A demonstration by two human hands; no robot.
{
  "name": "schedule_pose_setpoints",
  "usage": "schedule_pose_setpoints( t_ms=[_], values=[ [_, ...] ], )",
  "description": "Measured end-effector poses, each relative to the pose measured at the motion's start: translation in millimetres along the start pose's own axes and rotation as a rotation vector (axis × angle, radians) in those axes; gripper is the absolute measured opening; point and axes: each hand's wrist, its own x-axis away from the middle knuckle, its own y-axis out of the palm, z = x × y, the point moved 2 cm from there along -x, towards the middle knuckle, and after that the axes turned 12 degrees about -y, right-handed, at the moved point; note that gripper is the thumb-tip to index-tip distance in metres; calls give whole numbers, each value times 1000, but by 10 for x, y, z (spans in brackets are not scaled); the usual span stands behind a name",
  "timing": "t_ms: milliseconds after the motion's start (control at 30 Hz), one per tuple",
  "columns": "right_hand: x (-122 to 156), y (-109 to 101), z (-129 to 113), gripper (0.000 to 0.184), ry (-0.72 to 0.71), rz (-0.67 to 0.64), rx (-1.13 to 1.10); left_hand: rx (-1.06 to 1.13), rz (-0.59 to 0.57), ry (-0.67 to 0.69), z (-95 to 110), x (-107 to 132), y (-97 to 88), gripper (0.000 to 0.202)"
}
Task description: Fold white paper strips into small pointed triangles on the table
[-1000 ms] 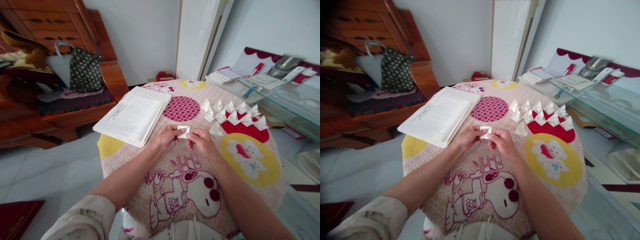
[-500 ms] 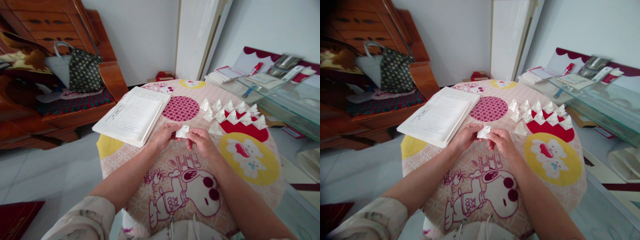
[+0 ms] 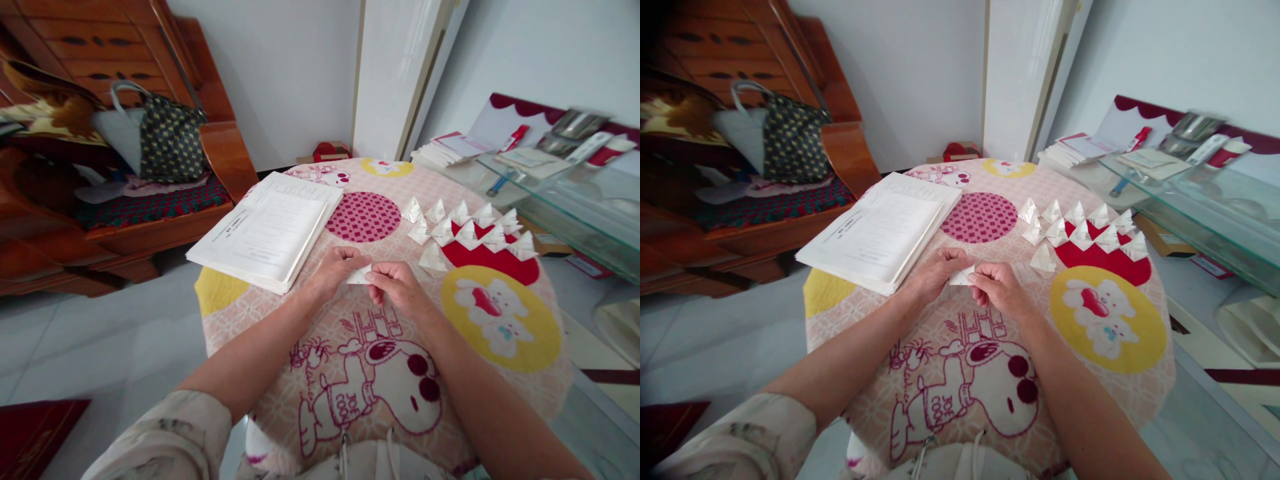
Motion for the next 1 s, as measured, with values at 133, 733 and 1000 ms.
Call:
schedule_pose_setpoints(
  t_ms=[133, 733, 1000],
  values=[
    [-1, 4, 10, 34, 47, -1, 4, -91, -2, 27, -6, 4, 13, 30],
    [-25, -110, 20, 33, -31, 192, -92, -189, -52, 3, 9, 1, -17, 39],
    [-14, -112, 58, 35, -29, 206, -89, -233, 12, 13, 27, 1, -26, 49]
  ],
)
